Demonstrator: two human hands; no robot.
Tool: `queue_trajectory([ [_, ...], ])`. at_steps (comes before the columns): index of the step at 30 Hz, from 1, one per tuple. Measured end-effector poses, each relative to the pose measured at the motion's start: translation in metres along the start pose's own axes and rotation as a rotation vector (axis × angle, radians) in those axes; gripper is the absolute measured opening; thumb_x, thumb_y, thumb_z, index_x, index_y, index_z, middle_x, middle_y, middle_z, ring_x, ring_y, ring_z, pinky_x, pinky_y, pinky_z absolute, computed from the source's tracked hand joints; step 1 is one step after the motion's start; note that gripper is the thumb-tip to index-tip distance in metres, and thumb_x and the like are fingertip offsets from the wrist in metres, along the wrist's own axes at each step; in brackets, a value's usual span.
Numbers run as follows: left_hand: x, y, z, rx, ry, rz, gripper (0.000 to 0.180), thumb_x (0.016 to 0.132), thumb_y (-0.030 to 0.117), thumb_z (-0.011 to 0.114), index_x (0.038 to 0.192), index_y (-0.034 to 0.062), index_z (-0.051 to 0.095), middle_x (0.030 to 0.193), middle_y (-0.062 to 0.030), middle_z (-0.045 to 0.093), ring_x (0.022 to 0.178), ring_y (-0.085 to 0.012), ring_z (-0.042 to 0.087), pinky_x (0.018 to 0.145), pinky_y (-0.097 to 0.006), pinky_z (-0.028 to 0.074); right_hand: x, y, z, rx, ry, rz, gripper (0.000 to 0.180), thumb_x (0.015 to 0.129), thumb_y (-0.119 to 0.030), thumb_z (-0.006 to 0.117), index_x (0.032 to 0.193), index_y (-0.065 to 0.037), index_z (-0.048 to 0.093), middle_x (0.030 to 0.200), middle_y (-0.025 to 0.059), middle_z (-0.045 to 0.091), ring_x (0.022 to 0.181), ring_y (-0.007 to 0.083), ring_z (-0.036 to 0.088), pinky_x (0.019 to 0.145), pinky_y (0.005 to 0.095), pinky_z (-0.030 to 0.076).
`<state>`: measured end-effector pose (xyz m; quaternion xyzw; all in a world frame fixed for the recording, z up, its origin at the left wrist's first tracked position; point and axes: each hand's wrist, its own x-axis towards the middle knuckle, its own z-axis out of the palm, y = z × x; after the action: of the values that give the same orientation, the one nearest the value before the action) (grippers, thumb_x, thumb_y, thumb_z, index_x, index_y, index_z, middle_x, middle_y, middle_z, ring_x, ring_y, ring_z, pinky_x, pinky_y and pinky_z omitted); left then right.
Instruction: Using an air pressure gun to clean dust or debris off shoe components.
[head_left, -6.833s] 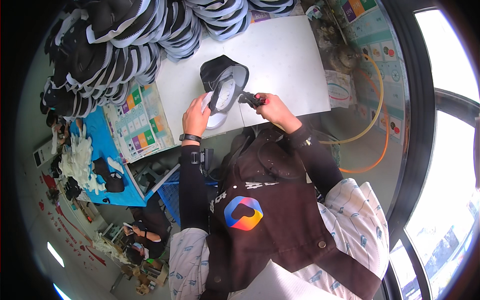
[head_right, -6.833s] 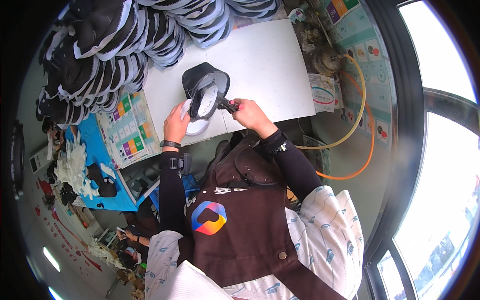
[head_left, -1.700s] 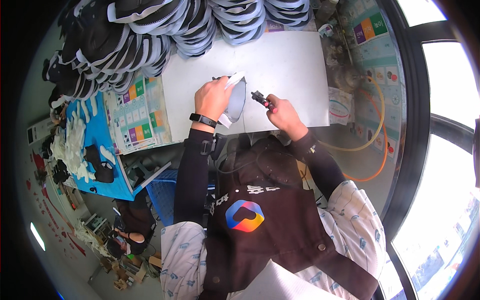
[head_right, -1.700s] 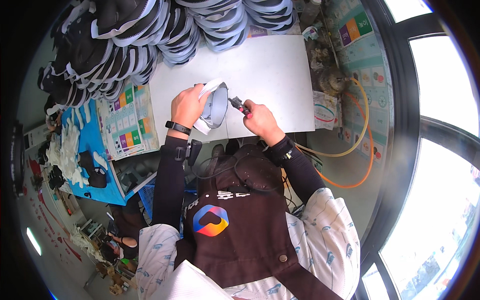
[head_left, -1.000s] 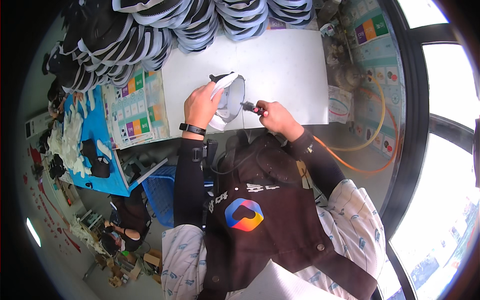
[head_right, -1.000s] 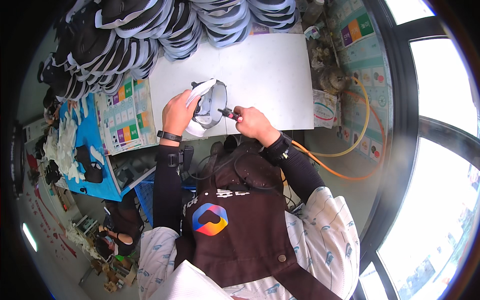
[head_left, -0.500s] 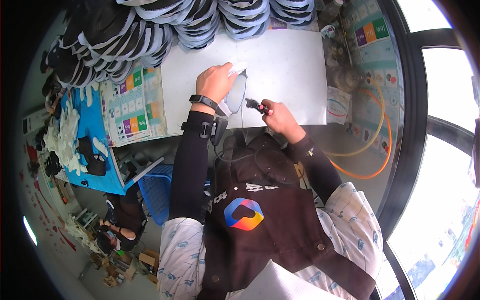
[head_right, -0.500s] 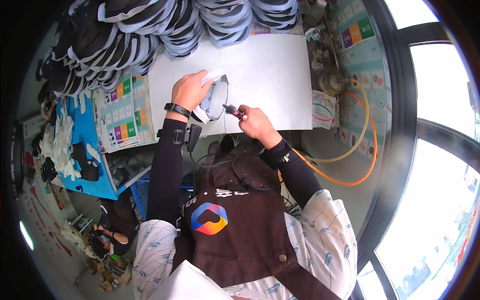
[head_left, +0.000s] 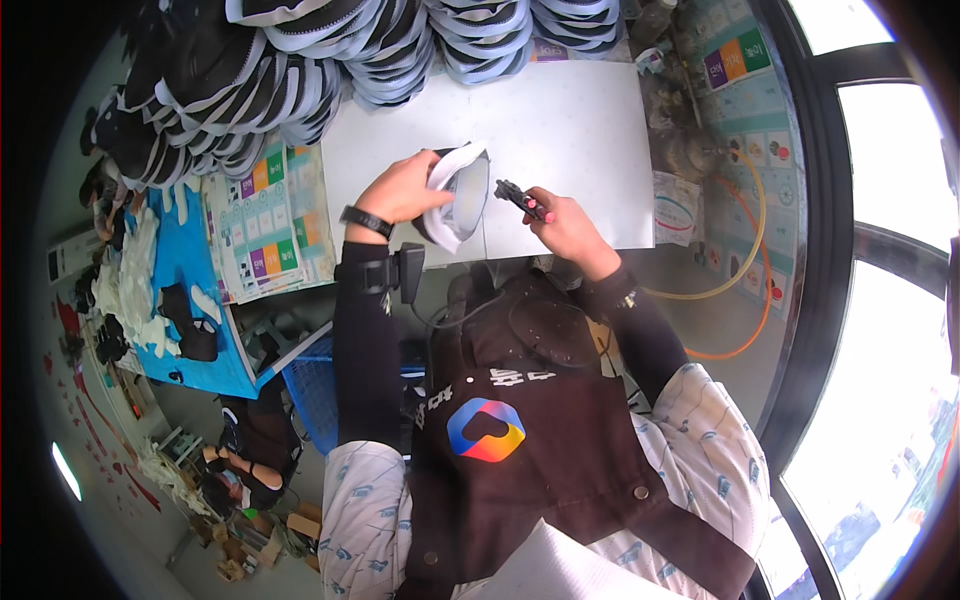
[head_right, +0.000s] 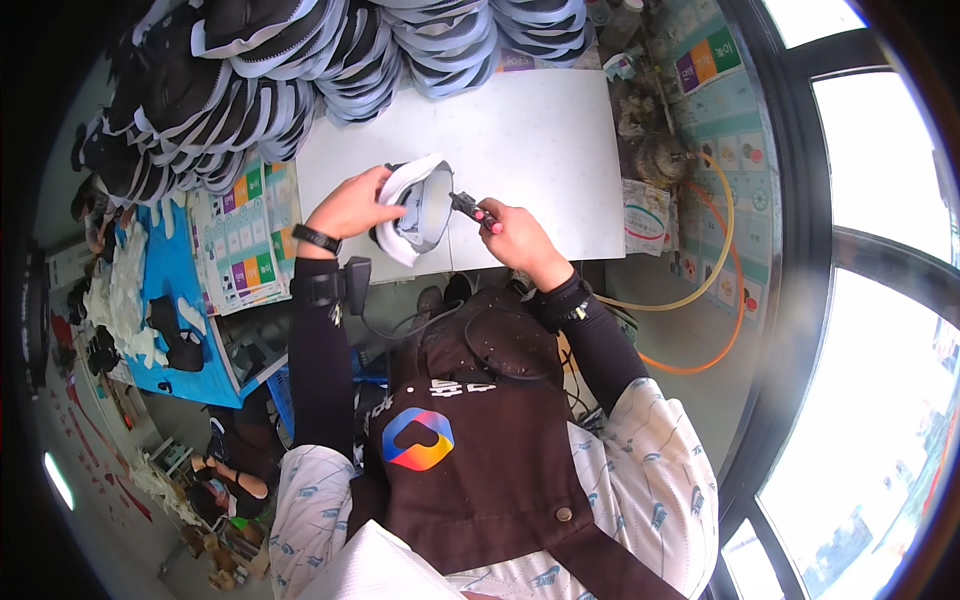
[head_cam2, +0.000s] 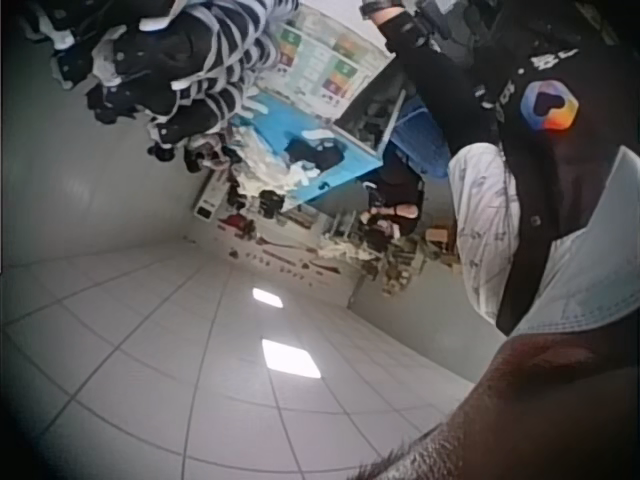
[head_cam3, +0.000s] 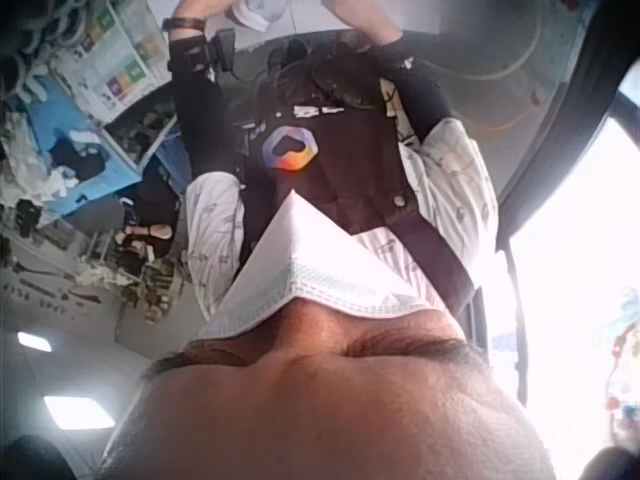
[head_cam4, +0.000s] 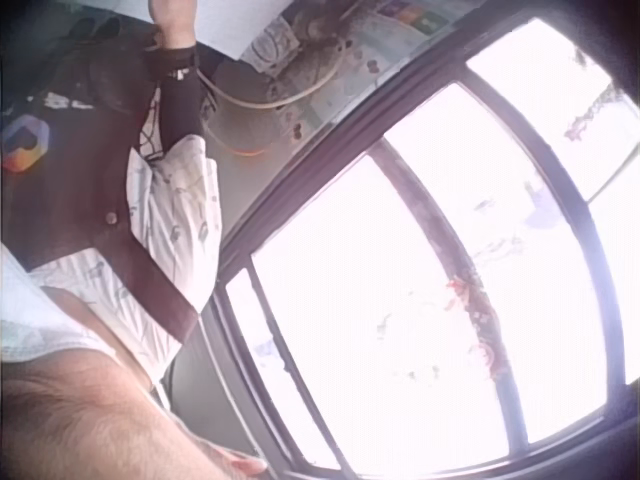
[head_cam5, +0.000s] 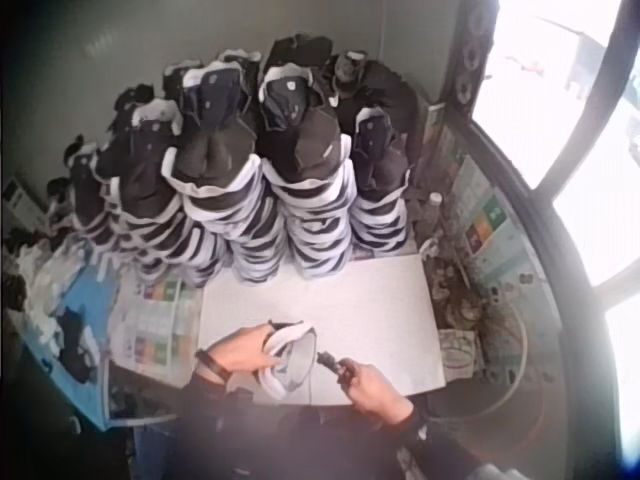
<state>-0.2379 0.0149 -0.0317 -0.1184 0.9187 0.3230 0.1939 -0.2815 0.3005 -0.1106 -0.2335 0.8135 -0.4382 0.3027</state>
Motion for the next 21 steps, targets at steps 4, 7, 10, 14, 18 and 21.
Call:
queue_trajectory([
  [4, -0.014, -0.027, 0.006, 0.129, 0.444, -0.089, 0.033, 0.090, 0.015, 0.073, 0.120, 0.0028, 0.067, 0.104, -0.0236, 0.074, 0.101, -0.0422, 0.071, 0.086, -0.047, 0.056, -0.013, 0.003, -0.019, 0.007, -0.007, -0.006, 0.024, 0.089, -0.013, 0.061, 0.109, -0.003, 0.066, 0.081, 0.0255, 0.066, 0.082, 0.0475, 0.065, 0.072, 0.0512, 0.051],
  [7, -0.035, -0.028, -0.006, 0.377, 0.678, -0.176, 0.026, 0.098, 0.013, 0.062, 0.122, 0.0089, 0.070, 0.104, -0.0205, 0.074, 0.098, -0.0438, 0.069, 0.080, -0.051, 0.056, -0.026, 0.001, -0.030, 0.013, -0.010, 0.016, 0.023, 0.086, -0.010, 0.062, 0.108, -0.002, 0.066, 0.083, 0.0230, 0.069, 0.082, 0.0453, 0.067, 0.073, 0.0488, 0.052],
  [10, -0.044, 0.004, -0.042, 0.479, 0.552, 0.023, 0.024, 0.098, 0.011, 0.060, 0.119, 0.0109, 0.073, 0.104, -0.0200, 0.074, 0.095, -0.0415, 0.070, 0.080, -0.050, 0.056, -0.046, -0.008, -0.043, 0.154, -0.098, 0.084, 0.026, 0.083, -0.005, 0.061, 0.108, -0.002, 0.065, 0.089, 0.0145, 0.075, 0.085, 0.0340, 0.072, 0.079, 0.0400, 0.054],
  [14, 0.058, -0.010, -0.024, 0.469, 0.033, 0.337, 0.025, 0.084, 0.003, 0.069, 0.108, 0.0022, 0.075, 0.097, -0.0233, 0.073, 0.092, -0.0421, 0.071, 0.083, -0.049, 0.056, -0.050, -0.011, -0.040, 0.187, -0.139, 0.097, 0.026, 0.083, -0.005, 0.060, 0.109, -0.002, 0.065, 0.087, 0.0174, 0.073, 0.084, 0.0375, 0.071, 0.077, 0.0427, 0.054],
  [18, 0.116, -0.016, 0.038, 0.477, -0.184, 0.117, 0.028, 0.091, 0.011, 0.073, 0.118, 0.0024, 0.075, 0.114, -0.0224, 0.074, 0.111, -0.0378, 0.070, 0.099, -0.044, 0.054, -0.044, 0.005, -0.005, -0.061, -0.096, -0.007, 0.027, 0.086, -0.012, 0.055, 0.110, -0.006, 0.065, 0.084, 0.0249, 0.068, 0.085, 0.0494, 0.065, 0.075, 0.0563, 0.051],
  [21, 0.136, -0.013, 0.047, 0.475, -0.237, 0.098, 0.031, 0.093, 0.011, 0.072, 0.123, 0.0035, 0.074, 0.119, -0.0224, 0.073, 0.114, -0.0368, 0.070, 0.102, -0.043, 0.053, -0.042, 0.021, 0.002, -0.122, -0.119, 0.026, 0.030, 0.083, -0.012, 0.056, 0.112, -0.007, 0.064, 0.084, 0.0242, 0.068, 0.085, 0.0482, 0.066, 0.076, 0.0562, 0.051],
])
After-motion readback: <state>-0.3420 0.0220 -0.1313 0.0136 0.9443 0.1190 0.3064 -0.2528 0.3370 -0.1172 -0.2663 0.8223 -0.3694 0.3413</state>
